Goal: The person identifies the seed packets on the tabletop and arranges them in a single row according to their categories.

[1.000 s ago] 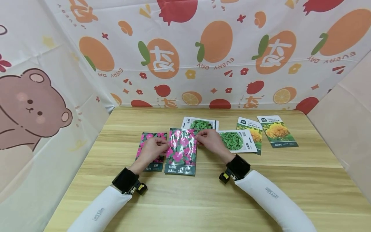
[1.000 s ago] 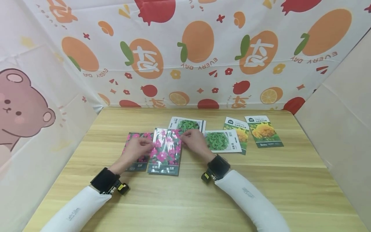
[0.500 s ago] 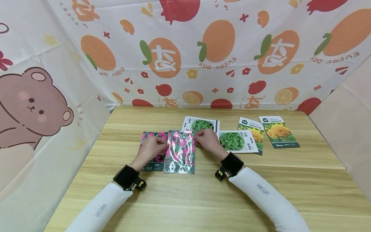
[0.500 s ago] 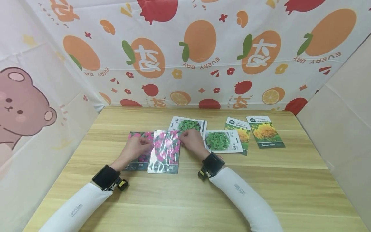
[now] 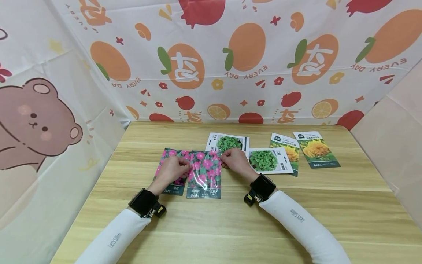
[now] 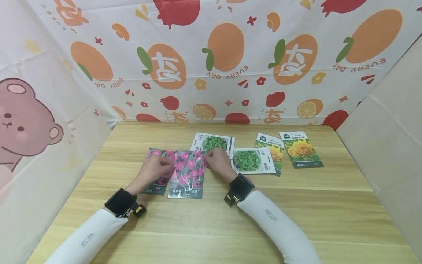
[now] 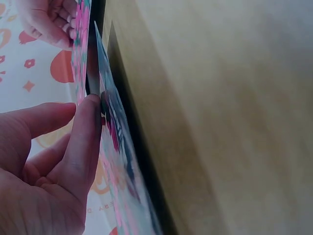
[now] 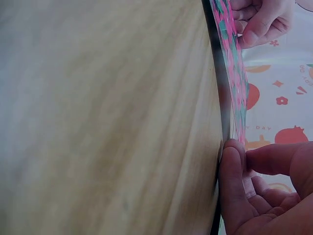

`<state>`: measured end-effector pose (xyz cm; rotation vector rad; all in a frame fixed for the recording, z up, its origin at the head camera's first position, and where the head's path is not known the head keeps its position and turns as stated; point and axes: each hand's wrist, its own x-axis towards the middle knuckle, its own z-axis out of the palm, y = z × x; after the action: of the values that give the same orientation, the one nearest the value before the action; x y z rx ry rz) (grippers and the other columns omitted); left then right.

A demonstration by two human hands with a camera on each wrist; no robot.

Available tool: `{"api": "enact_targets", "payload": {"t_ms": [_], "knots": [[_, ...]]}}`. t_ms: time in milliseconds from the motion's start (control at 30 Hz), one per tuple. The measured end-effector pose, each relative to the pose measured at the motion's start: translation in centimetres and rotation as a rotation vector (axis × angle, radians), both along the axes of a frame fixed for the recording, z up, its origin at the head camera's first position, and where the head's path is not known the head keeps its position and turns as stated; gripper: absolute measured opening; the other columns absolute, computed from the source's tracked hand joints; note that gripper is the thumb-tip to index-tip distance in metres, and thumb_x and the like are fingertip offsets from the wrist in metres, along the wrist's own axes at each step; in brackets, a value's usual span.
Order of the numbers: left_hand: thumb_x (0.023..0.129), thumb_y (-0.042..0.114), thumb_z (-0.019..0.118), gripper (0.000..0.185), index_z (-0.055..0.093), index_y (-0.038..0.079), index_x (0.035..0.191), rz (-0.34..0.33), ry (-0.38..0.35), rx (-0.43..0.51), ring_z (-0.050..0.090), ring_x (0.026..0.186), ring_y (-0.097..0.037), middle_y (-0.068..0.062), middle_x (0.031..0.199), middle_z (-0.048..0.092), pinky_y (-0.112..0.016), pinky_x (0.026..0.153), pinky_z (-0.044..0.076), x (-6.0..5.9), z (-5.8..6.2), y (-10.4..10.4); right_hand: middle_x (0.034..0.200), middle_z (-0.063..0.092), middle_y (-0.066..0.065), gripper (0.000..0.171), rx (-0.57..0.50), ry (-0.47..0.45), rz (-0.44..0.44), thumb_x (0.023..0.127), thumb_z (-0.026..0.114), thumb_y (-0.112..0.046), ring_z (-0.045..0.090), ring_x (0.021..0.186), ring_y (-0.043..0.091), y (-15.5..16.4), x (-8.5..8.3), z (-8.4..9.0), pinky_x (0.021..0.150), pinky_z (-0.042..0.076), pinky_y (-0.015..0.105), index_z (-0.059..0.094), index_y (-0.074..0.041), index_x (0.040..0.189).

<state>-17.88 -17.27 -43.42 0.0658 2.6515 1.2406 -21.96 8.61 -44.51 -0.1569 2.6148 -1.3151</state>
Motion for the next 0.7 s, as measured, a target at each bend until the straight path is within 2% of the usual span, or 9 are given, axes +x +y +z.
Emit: {"api": "enact_targets", "payload": {"t_ms": [233, 333, 467, 500, 567, 633, 700], "knots": [[0.099, 0.007, 0.066, 0.023, 0.074, -0.009, 0.114, 0.008, 0.002, 0.018, 0.076, 0.073, -0.020, -0.011, 0.086, 0.077, -0.030, 0.065, 0.063, 0.1, 0.2, 0.1, 0.072, 0.071, 0.000, 0.026, 0.041, 0.022, 0.018, 0.097, 0.060, -0.012, 0.064, 0.063, 0.013, 0.3, 0.1, 0.2, 0.059, 0.047, 0.024, 0.079, -0.009, 0.080], [0.098, 0.010, 0.069, 0.022, 0.076, -0.004, 0.113, -0.009, 0.053, -0.047, 0.073, 0.071, -0.016, -0.007, 0.086, 0.077, -0.028, 0.063, 0.060, 0.3, 0.4, 0.0, 0.072, 0.070, 0.001, 0.027, 0.075, 0.065, 0.045, 0.098, 0.058, -0.012, 0.061, 0.062, 0.013, 0.7, 0.3, 0.5, 0.058, 0.044, 0.025, 0.078, -0.008, 0.081], [0.095, 0.014, 0.073, 0.020, 0.080, 0.005, 0.111, -0.084, 0.211, -0.168, 0.068, 0.081, -0.018, -0.006, 0.098, 0.076, -0.033, 0.067, 0.054, 0.8, 0.9, -0.1, 0.084, 0.074, 0.004, 0.023, 0.185, 0.221, 0.095, 0.100, 0.058, -0.010, 0.059, 0.066, 0.014, 1.5, 0.8, 1.4, 0.062, 0.047, 0.029, 0.080, -0.005, 0.096], [0.094, 0.014, 0.074, 0.020, 0.080, 0.006, 0.111, -0.112, 0.257, -0.188, 0.067, 0.087, -0.021, -0.008, 0.104, 0.074, -0.036, 0.071, 0.053, 0.9, 1.0, -0.2, 0.087, 0.074, 0.006, 0.022, 0.225, 0.273, 0.116, 0.100, 0.058, -0.009, 0.060, 0.068, 0.015, 1.8, 0.8, 1.7, 0.063, 0.049, 0.030, 0.080, -0.005, 0.100], [0.092, 0.013, 0.076, 0.022, 0.079, 0.006, 0.113, -0.170, 0.332, -0.227, 0.062, 0.102, -0.028, -0.013, 0.115, 0.070, -0.044, 0.083, 0.053, 1.0, 1.1, -0.4, 0.096, 0.075, 0.009, 0.019, 0.324, 0.388, 0.163, 0.100, 0.062, -0.008, 0.065, 0.078, 0.019, 2.4, 1.0, 2.0, 0.075, 0.054, 0.036, 0.079, -0.003, 0.106], [0.091, 0.013, 0.079, 0.026, 0.078, 0.005, 0.115, -0.217, 0.373, -0.273, 0.057, 0.113, -0.035, -0.019, 0.122, 0.065, -0.053, 0.093, 0.049, 1.2, 1.2, -0.6, 0.106, 0.074, 0.011, 0.018, 0.430, 0.474, 0.205, 0.100, 0.065, -0.009, 0.067, 0.091, 0.024, 3.1, 1.0, 2.1, 0.084, 0.055, 0.041, 0.078, -0.004, 0.110], [0.090, 0.014, 0.080, 0.034, 0.075, 0.004, 0.122, -0.254, 0.376, -0.318, 0.054, 0.121, -0.040, -0.023, 0.127, 0.062, -0.059, 0.100, 0.045, 1.3, 1.2, -0.8, 0.116, 0.071, 0.014, 0.019, 0.522, 0.526, 0.235, 0.100, 0.067, -0.011, 0.065, 0.107, 0.032, 3.8, 1.0, 2.0, 0.093, 0.054, 0.047, 0.077, -0.006, 0.116]]}}
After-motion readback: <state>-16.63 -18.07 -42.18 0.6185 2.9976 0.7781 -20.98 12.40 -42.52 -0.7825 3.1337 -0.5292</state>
